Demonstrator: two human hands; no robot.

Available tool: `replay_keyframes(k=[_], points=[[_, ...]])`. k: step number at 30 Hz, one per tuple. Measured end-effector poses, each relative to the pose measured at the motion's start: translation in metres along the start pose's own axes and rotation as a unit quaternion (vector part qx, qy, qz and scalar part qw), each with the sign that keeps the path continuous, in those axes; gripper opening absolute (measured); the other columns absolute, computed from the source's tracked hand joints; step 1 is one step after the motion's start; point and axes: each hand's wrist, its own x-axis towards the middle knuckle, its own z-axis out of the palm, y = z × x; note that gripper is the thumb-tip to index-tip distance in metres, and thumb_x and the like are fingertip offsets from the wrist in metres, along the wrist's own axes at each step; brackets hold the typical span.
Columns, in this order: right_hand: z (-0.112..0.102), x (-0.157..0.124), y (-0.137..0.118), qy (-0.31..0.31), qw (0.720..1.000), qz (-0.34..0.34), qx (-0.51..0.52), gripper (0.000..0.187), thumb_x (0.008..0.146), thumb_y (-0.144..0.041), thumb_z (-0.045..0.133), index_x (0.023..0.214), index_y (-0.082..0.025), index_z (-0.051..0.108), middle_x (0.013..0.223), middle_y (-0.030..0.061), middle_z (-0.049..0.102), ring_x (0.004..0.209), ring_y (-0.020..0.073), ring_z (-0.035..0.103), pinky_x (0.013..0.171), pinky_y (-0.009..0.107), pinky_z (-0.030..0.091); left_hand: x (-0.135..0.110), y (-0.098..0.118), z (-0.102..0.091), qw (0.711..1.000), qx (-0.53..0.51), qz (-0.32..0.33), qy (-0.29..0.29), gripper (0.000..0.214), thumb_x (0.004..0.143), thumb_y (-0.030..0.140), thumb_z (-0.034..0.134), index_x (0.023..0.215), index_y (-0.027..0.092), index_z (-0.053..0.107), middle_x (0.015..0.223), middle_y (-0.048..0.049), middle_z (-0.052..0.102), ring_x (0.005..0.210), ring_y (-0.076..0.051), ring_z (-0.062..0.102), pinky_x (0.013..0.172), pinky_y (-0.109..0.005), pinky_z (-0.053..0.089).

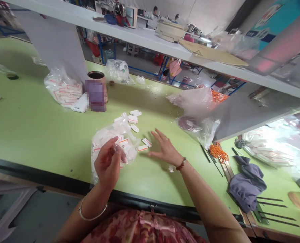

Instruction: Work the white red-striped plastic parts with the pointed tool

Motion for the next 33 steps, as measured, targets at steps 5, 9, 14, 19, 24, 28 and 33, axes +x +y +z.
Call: replay_keyframes(k=[5,9,14,19,24,28,33], points=[[0.018,-0.069,0.024,-0.068,0.991,-0.046,-0.107,0.113,0.069,-0.071,0.067,0.153,-0.019,0.013,0.157,0.0211,0.02,0.146,0.0345,0.018,0.114,0.058,0.023,0.0,0.0,0.0,1.0,0.004,0.002,-0.001,0.028,0.085,0.021,0.064,0.113,0.024,0.066,0.065,0.0044,0.056,0.052,-0.006,0.054,0.052,-0.02,0.046],[0.013,-0.093,0.022,0.049,0.99,-0.072,-0.111,0.078,0.088,-0.052,0.056,0.151,-0.025,0.02,0.152,0.0155,0.033,0.142,0.0304,0.03,0.113,0.055,0.03,-0.001,0.0,0.002,1.0,0.01,-0.006,-0.006,0.027,0.084,0.021,0.066,0.111,0.024,0.067,0.066,0.0037,0.057,0.052,-0.006,0.054,0.05,-0.019,0.046],[-0.013,-0.118,0.038,0.213,0.969,0.025,-0.12,0.053,0.096,-0.04,0.041,0.146,-0.023,0.033,0.131,0.0151,0.053,0.122,0.0296,0.051,0.101,0.053,0.044,0.001,0.002,0.005,1.0,-0.008,-0.003,-0.004,0.027,0.081,0.021,0.069,0.108,0.023,0.069,0.065,0.0038,0.058,0.049,-0.006,0.054,0.046,-0.018,0.046],[-0.01,-0.175,0.036,0.071,0.965,0.148,-0.203,0.068,0.091,-0.058,0.045,0.147,-0.021,0.032,0.119,0.0153,0.057,0.084,0.0242,0.066,0.067,0.039,0.057,-0.001,0.0,0.005,0.998,0.02,0.024,0.063,0.027,0.075,0.024,0.076,0.101,0.021,0.072,0.075,0.0008,0.066,0.05,-0.006,0.054,0.042,-0.016,0.046],[0.018,-0.149,0.025,0.03,0.975,0.092,-0.201,0.064,0.094,-0.057,0.042,0.147,-0.021,0.031,0.124,0.0156,0.057,0.097,0.0242,0.066,0.076,0.035,0.057,-0.005,-0.003,0.004,0.995,0.045,0.063,0.061,0.024,0.078,0.025,0.073,0.102,0.02,0.072,0.075,-0.0001,0.067,0.048,-0.006,0.054,0.043,-0.017,0.047],[0.03,-0.061,0.005,-0.016,0.974,0.082,-0.212,0.079,0.088,-0.066,0.047,0.15,-0.023,0.025,0.141,0.0163,0.045,0.115,0.0289,0.056,0.084,0.038,0.055,-0.007,-0.006,0.001,0.997,0.04,0.063,0.027,0.024,0.082,0.021,0.069,0.106,0.022,0.071,0.07,0.0022,0.063,0.048,-0.005,0.053,0.044,-0.016,0.047],[0.043,0.009,-0.024,-0.088,0.964,0.044,-0.245,0.055,0.092,-0.063,0.041,0.138,-0.034,0.043,0.133,0.0106,0.05,0.103,0.0247,0.058,0.072,0.03,0.053,-0.008,-0.008,-0.003,0.997,0.051,0.061,-0.007,0.025,0.084,0.021,0.065,0.109,0.021,0.069,0.074,0.0013,0.061,0.051,-0.005,0.053,0.046,-0.015,0.046]])
